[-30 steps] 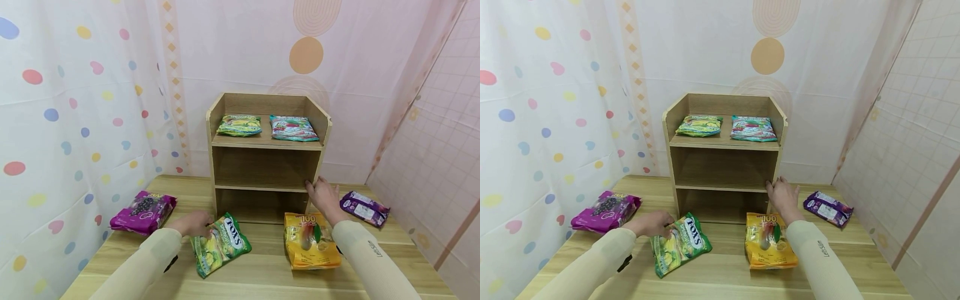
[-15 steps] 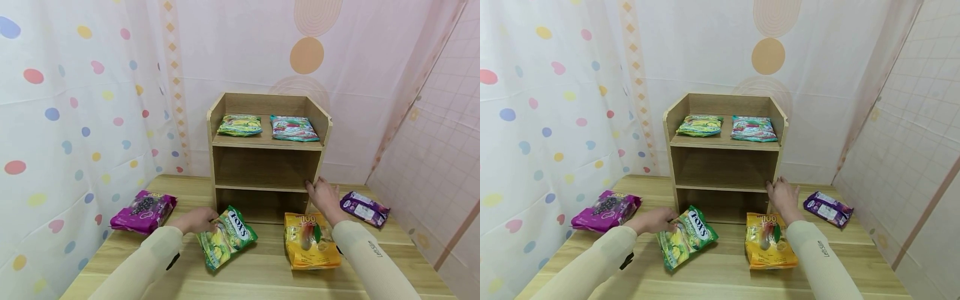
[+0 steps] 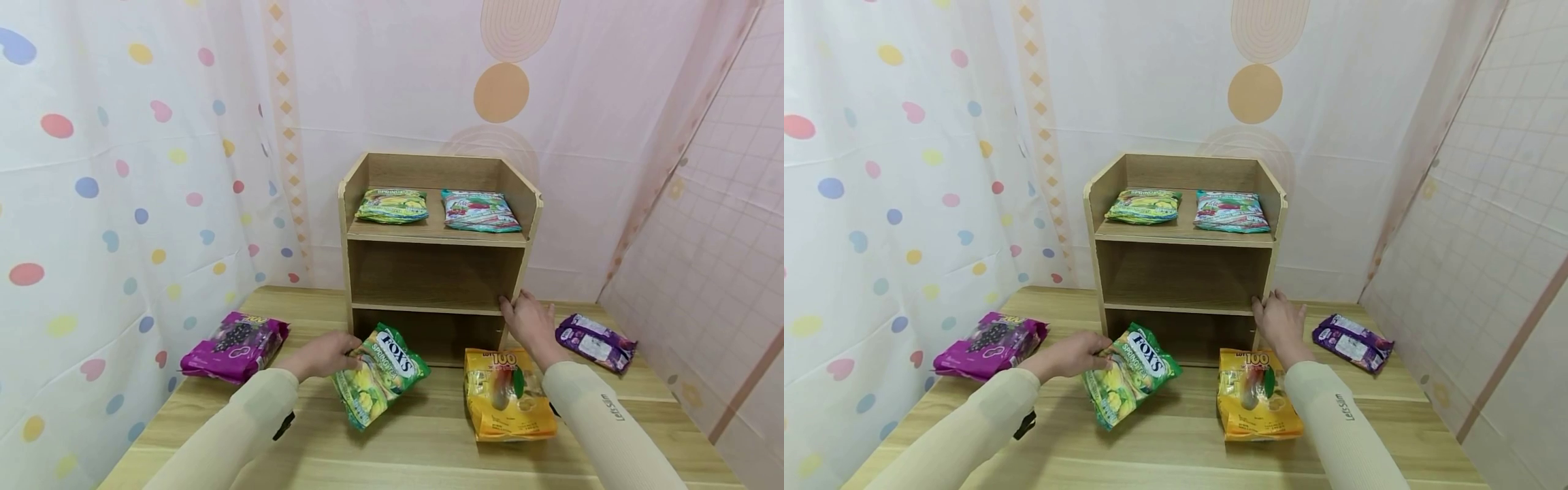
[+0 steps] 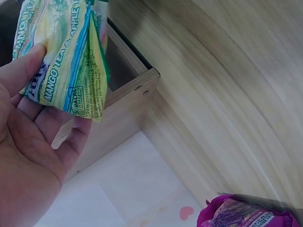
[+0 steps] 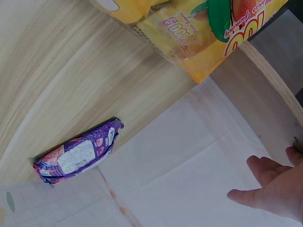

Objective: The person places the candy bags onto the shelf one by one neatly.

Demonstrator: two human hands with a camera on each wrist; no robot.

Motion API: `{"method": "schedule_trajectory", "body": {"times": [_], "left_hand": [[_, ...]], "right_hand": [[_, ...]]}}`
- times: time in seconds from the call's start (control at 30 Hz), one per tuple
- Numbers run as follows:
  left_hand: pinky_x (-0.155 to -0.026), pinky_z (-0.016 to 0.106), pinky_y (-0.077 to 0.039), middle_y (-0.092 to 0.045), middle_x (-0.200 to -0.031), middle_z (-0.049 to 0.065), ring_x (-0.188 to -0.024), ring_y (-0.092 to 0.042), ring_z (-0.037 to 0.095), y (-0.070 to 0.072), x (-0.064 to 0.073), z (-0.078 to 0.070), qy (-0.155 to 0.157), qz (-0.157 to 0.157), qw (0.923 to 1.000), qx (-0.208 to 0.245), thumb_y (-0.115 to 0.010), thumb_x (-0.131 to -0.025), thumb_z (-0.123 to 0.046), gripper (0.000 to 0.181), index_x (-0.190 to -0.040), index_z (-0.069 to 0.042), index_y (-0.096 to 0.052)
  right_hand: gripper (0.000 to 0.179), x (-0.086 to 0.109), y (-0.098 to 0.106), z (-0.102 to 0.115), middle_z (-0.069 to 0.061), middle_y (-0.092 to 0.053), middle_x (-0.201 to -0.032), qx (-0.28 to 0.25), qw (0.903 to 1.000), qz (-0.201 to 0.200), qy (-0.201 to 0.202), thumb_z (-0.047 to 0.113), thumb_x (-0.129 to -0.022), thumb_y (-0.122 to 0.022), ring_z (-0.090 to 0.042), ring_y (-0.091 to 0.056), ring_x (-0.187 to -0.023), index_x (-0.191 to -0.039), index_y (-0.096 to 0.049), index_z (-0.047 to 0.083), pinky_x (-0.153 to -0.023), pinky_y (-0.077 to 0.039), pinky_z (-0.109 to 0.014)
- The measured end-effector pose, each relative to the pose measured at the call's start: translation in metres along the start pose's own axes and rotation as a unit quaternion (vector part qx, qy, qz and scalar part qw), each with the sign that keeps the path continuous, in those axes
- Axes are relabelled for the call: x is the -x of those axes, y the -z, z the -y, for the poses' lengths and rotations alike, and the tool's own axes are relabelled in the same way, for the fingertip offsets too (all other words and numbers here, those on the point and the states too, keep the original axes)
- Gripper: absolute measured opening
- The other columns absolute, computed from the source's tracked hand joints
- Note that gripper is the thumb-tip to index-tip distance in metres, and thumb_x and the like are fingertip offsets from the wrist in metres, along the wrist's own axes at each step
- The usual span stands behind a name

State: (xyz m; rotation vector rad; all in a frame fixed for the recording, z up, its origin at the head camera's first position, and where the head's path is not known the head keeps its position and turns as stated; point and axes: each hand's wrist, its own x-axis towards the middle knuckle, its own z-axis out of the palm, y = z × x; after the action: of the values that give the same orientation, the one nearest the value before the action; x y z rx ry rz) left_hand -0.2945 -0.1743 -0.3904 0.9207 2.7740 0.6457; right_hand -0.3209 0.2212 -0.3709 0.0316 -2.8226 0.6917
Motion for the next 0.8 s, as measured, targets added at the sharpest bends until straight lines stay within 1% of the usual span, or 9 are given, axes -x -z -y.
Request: {"method": "schedule_trajectory", "body": {"times": [0.1, 0.27, 0.37, 0.5, 0.6, 0.63, 0.67, 0.73, 0.8], "left_hand": [[-0.086, 0.045, -0.051, -0.069, -0.091, -0.001, -0.088, -0.063, 0.018, 0.0010, 0.0002, -0.0013, -0.004, -0.009, 0.9999, 0.007, -0.067, -0.095, -0.016, 0.008, -0.100, -0.011, -0.071], [-0.096, 0.052, -0.047, -0.068, -0.115, 0.021, -0.110, -0.063, 0.037, 0.0020, 0.0022, -0.0050, 0.007, -0.024, 0.9996, 0.008, -0.066, -0.096, -0.018, 0.033, -0.119, 0.005, -0.066], [-0.100, 0.054, -0.044, -0.062, -0.125, 0.026, -0.119, -0.057, 0.042, 0.0032, 0.0028, -0.0072, 0.013, -0.036, 0.9992, 0.009, -0.066, -0.096, -0.018, 0.043, -0.128, 0.010, -0.059], [-0.087, 0.045, -0.051, -0.071, -0.098, 0.011, -0.094, -0.066, 0.026, 0.0056, 0.0005, -0.0082, -0.002, -0.046, 0.9988, 0.019, -0.065, -0.097, -0.020, 0.023, -0.109, -0.002, -0.068], [-0.073, 0.037, -0.049, -0.063, -0.078, -0.005, -0.072, -0.058, 0.012, 0.0071, -0.0011, -0.0088, -0.011, -0.047, 0.9983, 0.033, -0.065, -0.097, -0.021, 0.009, -0.093, -0.013, -0.065], [-0.072, 0.036, -0.048, -0.063, -0.076, -0.006, -0.070, -0.056, 0.011, 0.0075, -0.0015, -0.0090, -0.012, -0.046, 0.9981, 0.038, -0.065, -0.097, -0.020, 0.009, -0.092, -0.014, -0.065], [-0.074, 0.036, -0.050, -0.065, -0.079, -0.005, -0.073, -0.059, 0.012, 0.0076, -0.0016, -0.0093, -0.010, -0.050, 0.9980, 0.038, -0.065, -0.097, -0.021, 0.008, -0.095, -0.013, -0.066], [-0.085, 0.041, -0.052, -0.071, -0.094, 0.006, -0.088, -0.066, 0.021, 0.0081, -0.0015, -0.0098, -0.003, -0.057, 0.9976, 0.039, -0.064, -0.098, -0.021, 0.018, -0.106, -0.005, -0.069], [-0.095, 0.048, -0.049, -0.070, -0.110, 0.015, -0.106, -0.065, 0.031, 0.0086, -0.0018, -0.0097, 0.000, -0.066, 0.9971, 0.037, -0.064, -0.098, -0.021, 0.030, -0.118, 0.001, -0.067]], "right_hand": [[0.056, 0.0006, 0.0003, -0.0003, -0.027, -0.039, -0.150, 0.000, 1.0000, 0.000, 0.002, 0.036, -0.107, -0.034, -0.045, -0.032, -0.140, -0.131, -0.058, -0.008, -0.110, -0.002, -0.070], [0.057, 0.0005, 0.0004, 0.0003, -0.027, -0.036, -0.151, 0.000, 1.0000, 0.003, 0.001, 0.037, -0.107, -0.033, -0.044, -0.030, -0.141, -0.124, -0.063, -0.008, -0.110, -0.002, -0.070], [0.057, 0.0002, 0.0001, 0.0008, -0.027, -0.036, -0.152, 0.000, 1.0000, 0.003, -0.001, 0.037, -0.107, -0.034, -0.043, -0.030, -0.141, -0.121, -0.065, -0.008, -0.110, -0.002, -0.070], [0.056, 0.0005, 0.0005, 0.0013, -0.027, -0.036, -0.151, 0.005, 1.0000, 0.003, -0.004, 0.037, -0.107, -0.034, -0.043, -0.030, -0.142, -0.117, -0.067, -0.008, -0.111, -0.003, -0.070], [0.056, 0.0005, 0.0007, 0.0012, -0.028, -0.035, -0.152, 0.009, 0.9999, 0.004, -0.007, 0.036, -0.107, -0.033, -0.043, -0.029, -0.142, -0.113, -0.068, -0.008, -0.111, -0.003, -0.070], [0.056, 0.0004, 0.0006, 0.0010, -0.028, -0.035, -0.152, 0.009, 0.9999, 0.005, -0.008, 0.036, -0.107, -0.033, -0.043, -0.029, -0.142, -0.113, -0.068, -0.008, -0.111, -0.003, -0.070], [0.056, 0.0003, 0.0006, 0.0009, -0.028, -0.035, -0.152, 0.010, 0.9999, 0.005, -0.008, 0.036, -0.107, -0.033, -0.043, -0.029, -0.142, -0.112, -0.068, -0.008, -0.111, -0.003, -0.070], [0.056, 0.0002, 0.0006, 0.0010, -0.028, -0.035, -0.152, 0.009, 0.9999, 0.006, -0.009, 0.036, -0.107, -0.033, -0.043, -0.029, -0.142, -0.110, -0.069, -0.008, -0.111, -0.003, -0.070], [0.056, 0.0003, 0.0009, 0.0009, -0.028, -0.035, -0.152, 0.008, 0.9999, 0.007, -0.009, 0.036, -0.107, -0.033, -0.043, -0.029, -0.142, -0.106, -0.069, -0.007, -0.110, -0.003, -0.070]]}}
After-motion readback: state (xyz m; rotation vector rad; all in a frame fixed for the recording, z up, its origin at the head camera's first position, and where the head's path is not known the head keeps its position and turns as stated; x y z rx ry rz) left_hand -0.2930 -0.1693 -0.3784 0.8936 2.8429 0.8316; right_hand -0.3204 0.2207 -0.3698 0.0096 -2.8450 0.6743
